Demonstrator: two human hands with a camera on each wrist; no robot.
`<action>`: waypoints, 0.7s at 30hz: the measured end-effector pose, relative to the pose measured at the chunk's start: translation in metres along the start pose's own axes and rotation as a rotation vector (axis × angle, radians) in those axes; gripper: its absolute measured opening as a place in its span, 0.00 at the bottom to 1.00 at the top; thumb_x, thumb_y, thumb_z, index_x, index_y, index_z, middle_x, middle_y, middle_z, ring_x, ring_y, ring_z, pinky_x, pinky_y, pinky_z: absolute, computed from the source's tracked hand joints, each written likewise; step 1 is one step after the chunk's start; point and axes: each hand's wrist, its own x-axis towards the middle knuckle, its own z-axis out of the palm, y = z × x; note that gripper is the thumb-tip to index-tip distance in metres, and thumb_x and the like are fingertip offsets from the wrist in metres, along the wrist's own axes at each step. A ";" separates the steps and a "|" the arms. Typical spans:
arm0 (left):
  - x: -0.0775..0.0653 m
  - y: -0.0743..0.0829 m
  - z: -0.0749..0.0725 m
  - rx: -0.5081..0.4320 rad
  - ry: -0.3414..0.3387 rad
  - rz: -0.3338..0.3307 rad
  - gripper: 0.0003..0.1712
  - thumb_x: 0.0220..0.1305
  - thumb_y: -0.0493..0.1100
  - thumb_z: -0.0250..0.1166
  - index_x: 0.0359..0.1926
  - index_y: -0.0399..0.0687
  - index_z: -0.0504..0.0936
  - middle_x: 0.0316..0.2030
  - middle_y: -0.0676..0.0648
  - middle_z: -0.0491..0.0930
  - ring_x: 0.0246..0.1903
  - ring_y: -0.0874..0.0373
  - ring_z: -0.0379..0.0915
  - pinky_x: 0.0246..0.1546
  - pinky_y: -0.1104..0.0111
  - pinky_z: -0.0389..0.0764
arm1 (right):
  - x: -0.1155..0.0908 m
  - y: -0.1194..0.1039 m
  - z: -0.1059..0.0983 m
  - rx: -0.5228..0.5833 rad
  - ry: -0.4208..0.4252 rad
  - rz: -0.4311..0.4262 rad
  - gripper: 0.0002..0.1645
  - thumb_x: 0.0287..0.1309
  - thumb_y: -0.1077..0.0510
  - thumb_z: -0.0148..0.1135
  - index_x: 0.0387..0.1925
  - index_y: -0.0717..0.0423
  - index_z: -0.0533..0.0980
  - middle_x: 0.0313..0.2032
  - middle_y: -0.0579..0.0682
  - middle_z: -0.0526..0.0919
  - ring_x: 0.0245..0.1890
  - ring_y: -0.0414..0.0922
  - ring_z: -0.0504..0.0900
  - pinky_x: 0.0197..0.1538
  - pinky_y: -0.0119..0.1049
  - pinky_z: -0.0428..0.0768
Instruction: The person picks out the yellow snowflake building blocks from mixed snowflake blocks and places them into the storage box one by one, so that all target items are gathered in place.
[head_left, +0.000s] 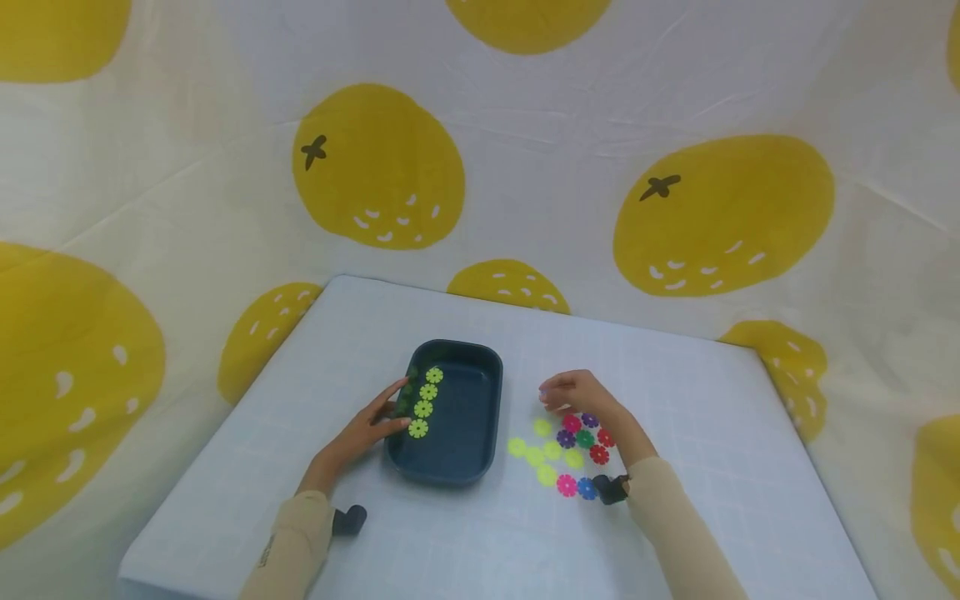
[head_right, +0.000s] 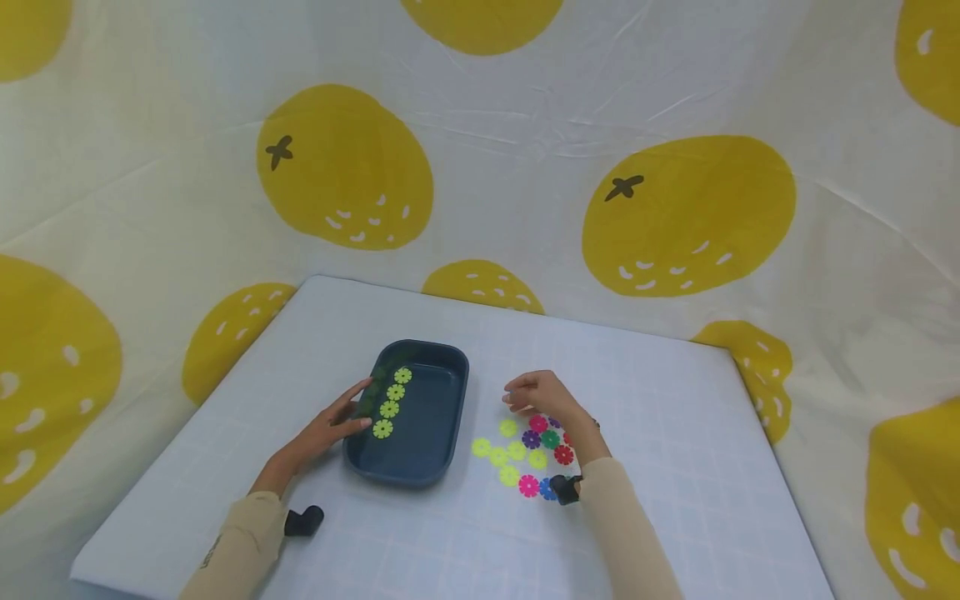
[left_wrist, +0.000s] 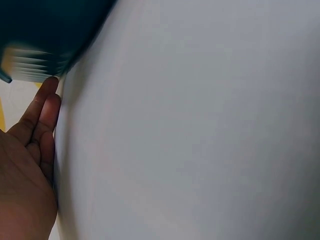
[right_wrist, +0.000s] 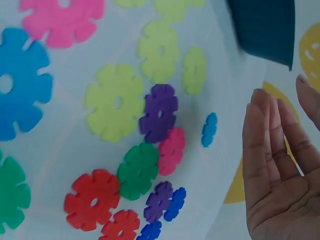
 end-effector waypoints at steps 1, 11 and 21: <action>0.000 0.000 0.000 0.000 -0.001 0.001 0.43 0.66 0.58 0.64 0.75 0.82 0.51 0.78 0.44 0.48 0.73 0.38 0.50 0.73 0.39 0.49 | -0.003 0.002 0.002 -0.038 -0.002 -0.024 0.21 0.64 0.58 0.65 0.56 0.62 0.78 0.47 0.56 0.84 0.44 0.50 0.85 0.51 0.44 0.85; -0.001 0.002 -0.001 0.004 0.001 0.031 0.43 0.67 0.56 0.64 0.76 0.80 0.50 0.77 0.43 0.50 0.72 0.38 0.53 0.74 0.42 0.50 | -0.012 0.027 0.013 -0.236 -0.023 -0.061 0.25 0.58 0.62 0.69 0.58 0.45 0.79 0.47 0.49 0.79 0.43 0.46 0.75 0.43 0.36 0.82; -0.001 0.001 0.001 0.016 0.009 0.010 0.43 0.67 0.57 0.64 0.75 0.81 0.51 0.77 0.42 0.51 0.72 0.38 0.53 0.73 0.41 0.51 | -0.010 0.037 0.011 -0.243 -0.066 -0.076 0.28 0.58 0.61 0.70 0.60 0.40 0.78 0.47 0.48 0.77 0.42 0.45 0.75 0.43 0.37 0.82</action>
